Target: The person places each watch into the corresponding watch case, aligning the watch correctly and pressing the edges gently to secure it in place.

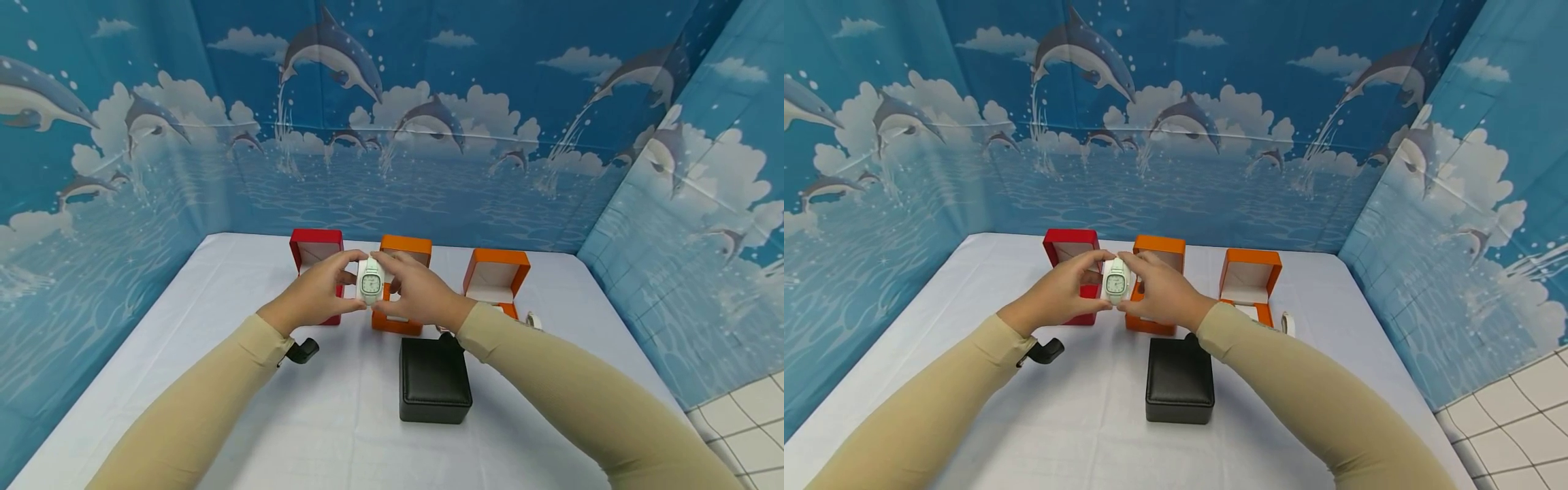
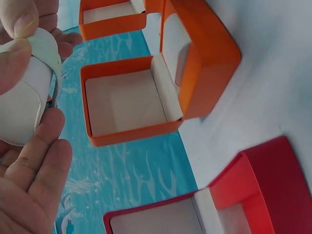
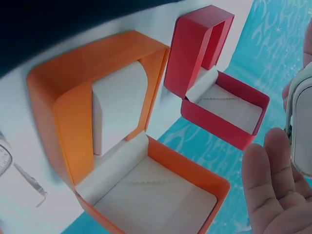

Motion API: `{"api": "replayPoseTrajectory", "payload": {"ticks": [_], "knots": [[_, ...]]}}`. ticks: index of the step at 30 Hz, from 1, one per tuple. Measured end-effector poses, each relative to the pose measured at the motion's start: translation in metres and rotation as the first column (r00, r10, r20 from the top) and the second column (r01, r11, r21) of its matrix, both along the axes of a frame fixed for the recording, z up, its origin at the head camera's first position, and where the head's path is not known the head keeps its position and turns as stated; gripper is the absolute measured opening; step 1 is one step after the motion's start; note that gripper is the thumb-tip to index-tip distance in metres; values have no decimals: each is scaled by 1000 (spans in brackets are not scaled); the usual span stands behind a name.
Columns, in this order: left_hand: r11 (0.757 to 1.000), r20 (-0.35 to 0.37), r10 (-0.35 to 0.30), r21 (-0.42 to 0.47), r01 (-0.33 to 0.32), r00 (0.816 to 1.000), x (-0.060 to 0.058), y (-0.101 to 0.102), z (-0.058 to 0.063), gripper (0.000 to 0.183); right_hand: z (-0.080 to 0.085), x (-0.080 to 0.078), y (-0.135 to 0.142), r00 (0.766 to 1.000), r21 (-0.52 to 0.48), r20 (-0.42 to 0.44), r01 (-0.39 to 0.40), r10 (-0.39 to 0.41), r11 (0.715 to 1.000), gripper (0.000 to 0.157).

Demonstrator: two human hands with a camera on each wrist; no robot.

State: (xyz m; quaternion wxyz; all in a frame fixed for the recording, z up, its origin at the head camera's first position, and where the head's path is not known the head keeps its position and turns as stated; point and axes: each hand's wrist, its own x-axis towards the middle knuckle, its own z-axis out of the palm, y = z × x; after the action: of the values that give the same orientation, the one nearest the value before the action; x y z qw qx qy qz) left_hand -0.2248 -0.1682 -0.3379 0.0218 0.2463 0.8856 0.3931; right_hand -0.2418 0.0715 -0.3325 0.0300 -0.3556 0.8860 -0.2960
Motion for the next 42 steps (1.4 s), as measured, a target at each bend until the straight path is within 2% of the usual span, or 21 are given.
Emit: {"api": "replayPoseTrajectory", "payload": {"ticks": [6, 10, 15, 23, 30, 36, 42], "knots": [[999, -5, 13, 31, -13, 1000, -1, -13, -4, 79, 1, -2, -10, 999, 7, -32, 1, -1, 1000, 86], [999, -25, 41, -10, -41, 999, -1, -22, -4, 80, 2, -3, -19, 998, 53, -66, 22, -18, 998, 83], [997, -40, 66, -47, -68, 997, 2, -31, -3, 83, 4, -3, -28, 998, 92, -60, 23, -18, 995, 86], [994, 6, 93, -63, -93, 996, 5, -46, -1, 83, 6, -5, -46, 999, 106, -40, 3, 1, 994, 80], [990, 40, 117, -85, -113, 992, 6, -61, -4, 86, 3, -10, -68, 997, 181, -71, 12, 1, 983, 78], [986, 33, 126, -113, -122, 991, 2, -74, -12, 83, -2, -17, -85, 999, 212, -39, 12, -4, 977, 75], [973, 51, 150, -185, -138, 987, -9, -81, -18, 81, -11, -29, -98, 999, 267, -33, 26, -18, 963, 72]]}}
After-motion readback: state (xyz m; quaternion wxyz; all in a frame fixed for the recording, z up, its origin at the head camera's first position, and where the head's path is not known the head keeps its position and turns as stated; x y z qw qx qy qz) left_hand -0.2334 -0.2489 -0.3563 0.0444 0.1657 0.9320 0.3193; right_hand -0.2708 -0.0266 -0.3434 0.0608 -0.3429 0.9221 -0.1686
